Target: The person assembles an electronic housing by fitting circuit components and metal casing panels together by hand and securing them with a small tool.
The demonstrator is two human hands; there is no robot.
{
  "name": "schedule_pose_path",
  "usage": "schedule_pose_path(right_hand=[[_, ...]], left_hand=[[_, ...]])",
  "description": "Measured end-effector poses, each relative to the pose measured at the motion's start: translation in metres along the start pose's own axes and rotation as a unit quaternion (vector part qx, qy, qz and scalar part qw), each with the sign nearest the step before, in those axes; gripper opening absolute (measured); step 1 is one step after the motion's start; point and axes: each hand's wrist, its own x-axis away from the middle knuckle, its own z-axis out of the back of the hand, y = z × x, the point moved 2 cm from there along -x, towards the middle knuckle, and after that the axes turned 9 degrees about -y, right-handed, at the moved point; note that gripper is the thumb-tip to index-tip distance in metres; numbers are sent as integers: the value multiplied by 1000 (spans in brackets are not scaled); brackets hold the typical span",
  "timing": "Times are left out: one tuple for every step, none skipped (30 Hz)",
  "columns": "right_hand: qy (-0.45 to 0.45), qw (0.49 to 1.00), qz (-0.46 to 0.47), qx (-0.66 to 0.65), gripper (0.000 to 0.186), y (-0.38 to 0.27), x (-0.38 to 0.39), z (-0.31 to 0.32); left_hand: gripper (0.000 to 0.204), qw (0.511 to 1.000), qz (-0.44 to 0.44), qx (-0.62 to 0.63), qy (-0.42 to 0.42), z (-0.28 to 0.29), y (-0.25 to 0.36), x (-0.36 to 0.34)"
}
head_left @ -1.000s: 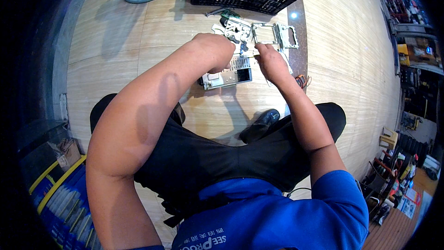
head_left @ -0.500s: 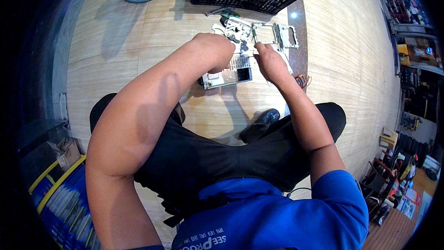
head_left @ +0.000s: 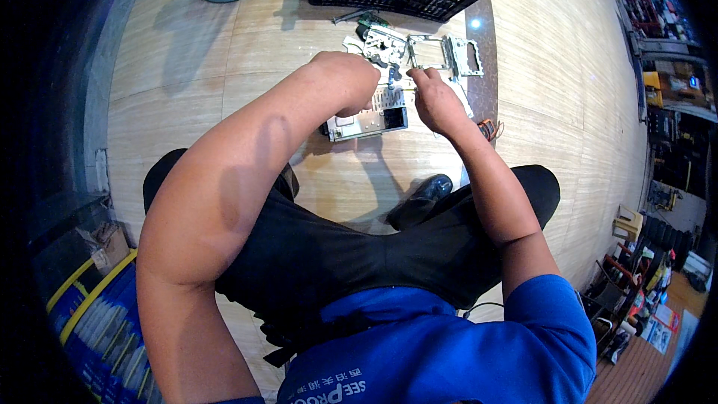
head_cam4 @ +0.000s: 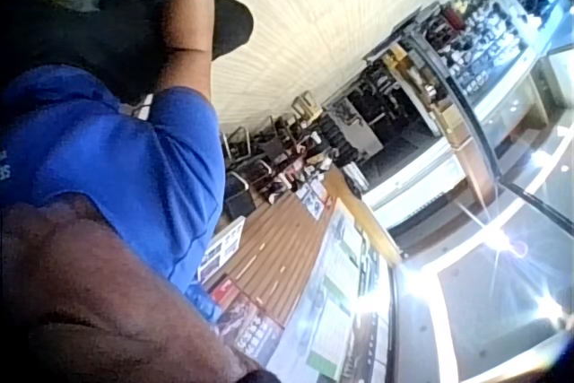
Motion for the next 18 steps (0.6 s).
schedule_pose_path(right_hand=[[-6,1000,-3,-1,36,0,0,0],[-14,1000,-8,2,36,1,-1,0],[-29,999,-19,4,36,1,-1,0],[-33,999,-24,6,36,2,-2,1],[-43,999,-26,4,35,2,-2,1],[-41,999,-23,3,35,1,-2,1],[-31,999,-15,4,35,1,-2,1],[-24,1000,-13,5,34,0,-1,1],[-9,1000,-6,8,33,-1,0,1],[2,1000,0,11,32,-2,0,2],[7,1000,5,13,32,-3,0,2],[8,1000,9,16,32,-3,0,3],[-4,1000,0,16,31,-2,0,3],[-13,1000,0,24,31,-1,-1,4],[-34,999,-14,29,31,1,-2,5],[-48,998,-21,34,31,2,-2,6],[-57,997,-27,36,30,3,-2,6],[-57,997,-26,38,30,3,-2,6]], left_hand=[[46,1000,1,1,-2,0,0,0],[46,1000,2,2,-3,1,0,0],[46,1000,3,-1,-3,1,0,0],[47,1000,5,-4,-3,1,1,0],[47,1000,6,-8,-4,1,1,0],[47,1000,8,-7,-3,1,1,0],[47,1000,10,-6,-3,1,2,0],[47,1000,10,-5,-4,0,2,0],[47,1000,12,-4,-5,0,1,-1],[47,1000,12,-2,-7,0,1,-1],[47,1000,12,0,-8,0,0,-2],[46,1000,12,-1,-9,0,0,-2],[46,1000,11,-3,-9,0,0,-2],[46,1000,10,-4,-9,0,0,-2],[46,1000,11,-5,-9,0,0,-2],[46,1000,10,-6,-9,0,0,-2],[46,1000,8,-4,-10,0,1,-2],[46,1000,9,-8,-10,0,1,-2]])
